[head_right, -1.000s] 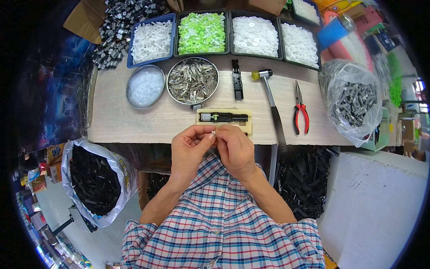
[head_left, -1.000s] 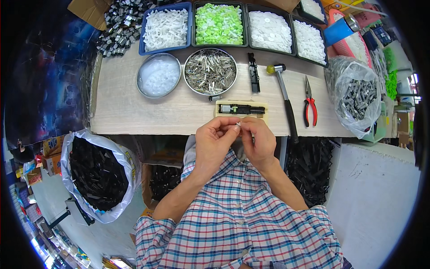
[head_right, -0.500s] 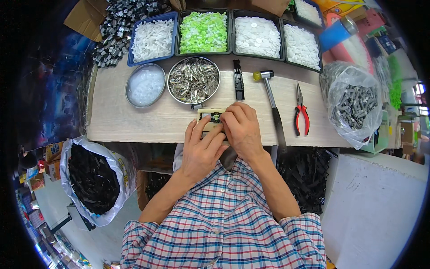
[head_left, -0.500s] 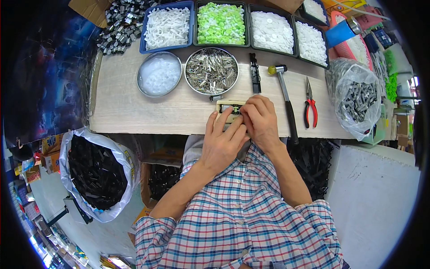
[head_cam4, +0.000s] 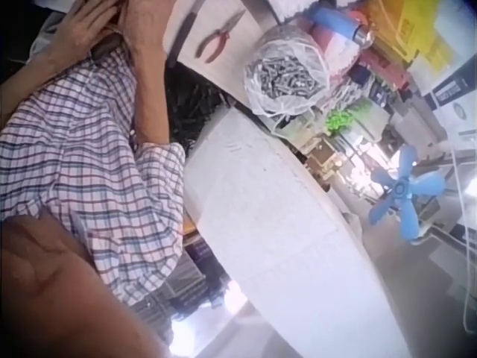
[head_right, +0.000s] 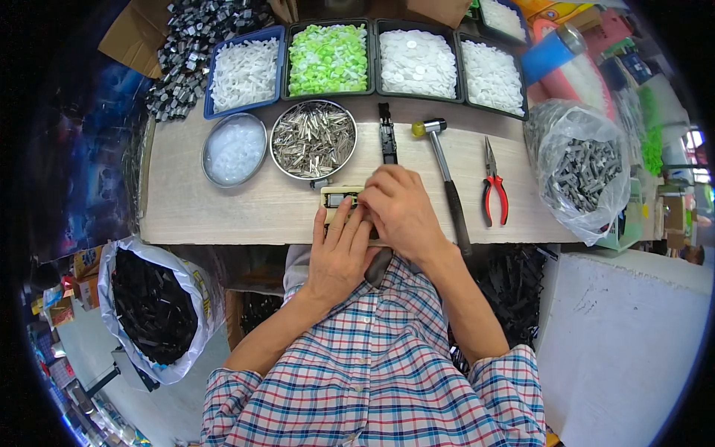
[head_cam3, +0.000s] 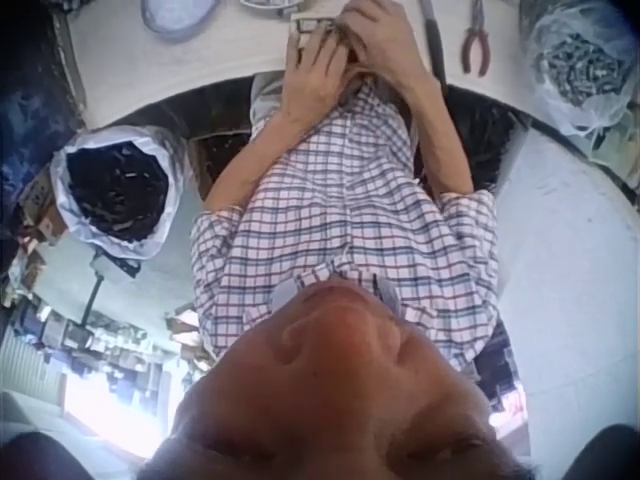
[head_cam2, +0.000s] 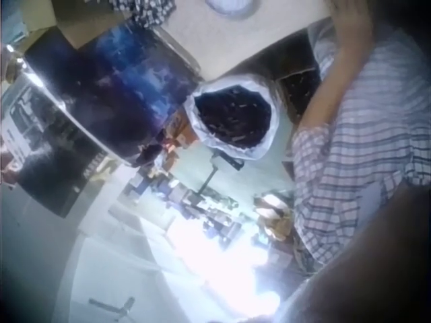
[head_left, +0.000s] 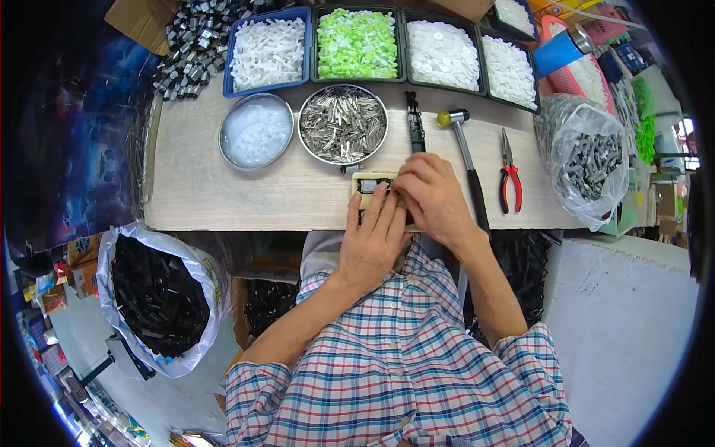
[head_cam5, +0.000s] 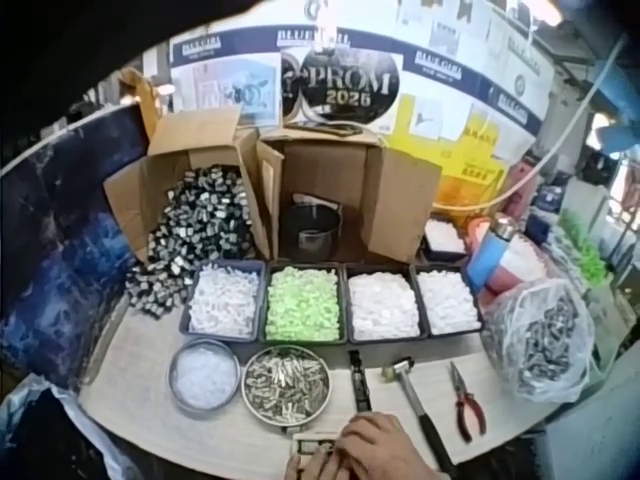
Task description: Assemble small plastic and metal components at a workbench in a production setting.
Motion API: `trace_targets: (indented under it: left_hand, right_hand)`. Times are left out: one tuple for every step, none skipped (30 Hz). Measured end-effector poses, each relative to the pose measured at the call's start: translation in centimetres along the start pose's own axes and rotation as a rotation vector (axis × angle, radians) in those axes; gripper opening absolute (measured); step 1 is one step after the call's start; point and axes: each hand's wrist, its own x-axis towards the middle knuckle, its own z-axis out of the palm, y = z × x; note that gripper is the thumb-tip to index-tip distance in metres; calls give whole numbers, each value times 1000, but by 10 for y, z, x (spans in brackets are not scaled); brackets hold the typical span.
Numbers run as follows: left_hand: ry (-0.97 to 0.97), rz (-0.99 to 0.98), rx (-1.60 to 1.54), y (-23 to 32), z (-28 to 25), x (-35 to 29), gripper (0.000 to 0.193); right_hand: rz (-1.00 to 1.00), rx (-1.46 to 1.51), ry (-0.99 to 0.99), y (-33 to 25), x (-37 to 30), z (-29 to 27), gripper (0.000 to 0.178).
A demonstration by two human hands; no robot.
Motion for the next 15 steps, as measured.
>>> trace_targets:
  left_hand:
    - [37, 21, -41, -5, 2, -1, 42]
    - [76, 44, -83, -11, 3, 1, 41]
    - [121, 87, -105, -14, -3, 6, 34]
    - [187, 82, -128, -19, -5, 13, 31]
    - [252, 79, -152, -26, -7, 23, 29]
    - [290, 32, -149, -35, -11, 36, 27]
    - [292, 35, -150, -44, -12, 52, 27]
    - [315, -42, -133, -53, -10, 70, 24]
    - [342, -125, -108, -61, -10, 82, 22]
    - [348, -124, -105, -69, -7, 90, 22]
    - [318, -150, -59, -77, -3, 94, 22]
    - [287, -175, -14, -82, 0, 97, 22]
    - [280, -193, -40, -85, 2, 99, 19]
    - [282, -195, -39, -87, 4, 98, 19]
    - [287, -192, -51, -89, 6, 97, 18]
  right_hand:
    - [26, 39, 33, 7, 8, -4, 19]
    - [52, 75, 65, 17, 18, -8, 20]
    - [92, 67, 121, 30, 29, -13, 18]
    - [107, 28, 222, 47, 42, -16, 17]
    - [123, -10, 323, 63, 55, -19, 16]
    - [138, -89, 353, 77, 69, -20, 14]
    - [155, -171, 382, 89, 81, -23, 13]
    - [157, -178, 385, 101, 90, -23, 13]
    - [172, -272, 370, 110, 100, -21, 11]
    - [188, -366, 354, 116, 106, -19, 9]
    - [181, -364, 356, 119, 111, -16, 9]
    - [196, -408, 344, 122, 115, -13, 8]
    - [214, -453, 332, 125, 118, -12, 7]
    - [211, -451, 332, 125, 118, -12, 7]
    - [177, -441, 363, 124, 116, -12, 6]
